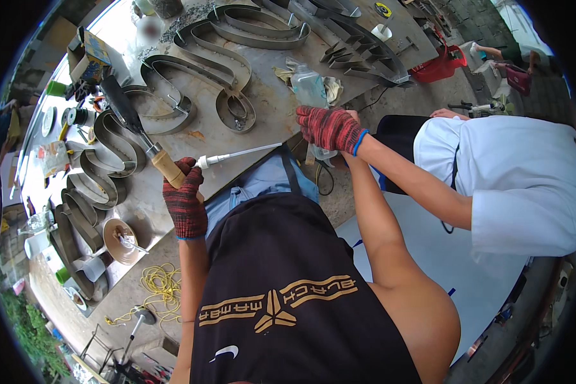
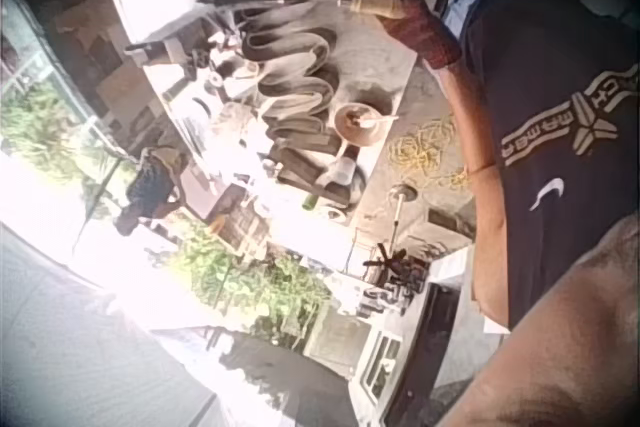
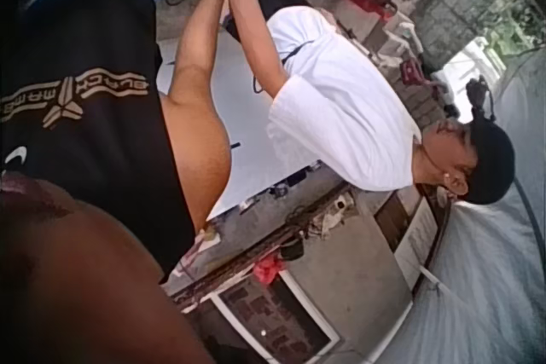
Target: Cleaning and assembling metal letters for a sign on a workshop table.
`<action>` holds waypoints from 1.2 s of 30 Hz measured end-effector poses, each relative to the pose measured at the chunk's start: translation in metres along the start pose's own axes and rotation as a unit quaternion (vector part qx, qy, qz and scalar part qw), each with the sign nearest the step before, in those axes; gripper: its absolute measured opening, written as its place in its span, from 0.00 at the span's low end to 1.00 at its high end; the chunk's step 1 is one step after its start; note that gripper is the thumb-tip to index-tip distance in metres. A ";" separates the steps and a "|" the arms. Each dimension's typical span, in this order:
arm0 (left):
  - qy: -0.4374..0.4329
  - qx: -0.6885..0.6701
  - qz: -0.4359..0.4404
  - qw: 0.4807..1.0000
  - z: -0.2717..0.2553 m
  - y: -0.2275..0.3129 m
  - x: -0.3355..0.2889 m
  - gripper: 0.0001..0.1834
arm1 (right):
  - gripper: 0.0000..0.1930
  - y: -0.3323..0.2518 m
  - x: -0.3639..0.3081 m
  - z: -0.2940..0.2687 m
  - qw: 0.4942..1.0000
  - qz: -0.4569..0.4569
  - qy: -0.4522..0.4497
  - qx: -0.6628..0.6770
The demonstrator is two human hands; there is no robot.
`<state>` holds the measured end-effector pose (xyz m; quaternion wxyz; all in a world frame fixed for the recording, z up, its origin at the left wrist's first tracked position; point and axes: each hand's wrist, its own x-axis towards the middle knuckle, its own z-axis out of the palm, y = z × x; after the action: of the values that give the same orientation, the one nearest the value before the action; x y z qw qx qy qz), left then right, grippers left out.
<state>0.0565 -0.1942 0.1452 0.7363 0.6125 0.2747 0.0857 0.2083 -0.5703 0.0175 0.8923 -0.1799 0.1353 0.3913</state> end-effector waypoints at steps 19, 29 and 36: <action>0.000 0.031 0.034 0.999 0.005 0.005 -0.005 0.14 | 0.18 0.049 -0.027 -0.080 0.323 -0.315 0.354 -0.819; 0.017 0.009 0.022 1.000 -0.009 0.013 -0.001 0.18 | 0.20 0.070 -0.023 -0.072 0.746 -0.213 0.357 -0.521; -0.070 -0.078 0.070 0.992 -0.006 0.045 -0.003 0.20 | 0.19 0.080 -0.047 -0.117 0.644 -0.177 0.404 -0.625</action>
<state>0.0605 -0.1796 0.1883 0.7912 0.5756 0.1714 0.1154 0.1060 -0.6005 -0.0868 0.4772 -0.8554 0.1711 0.1064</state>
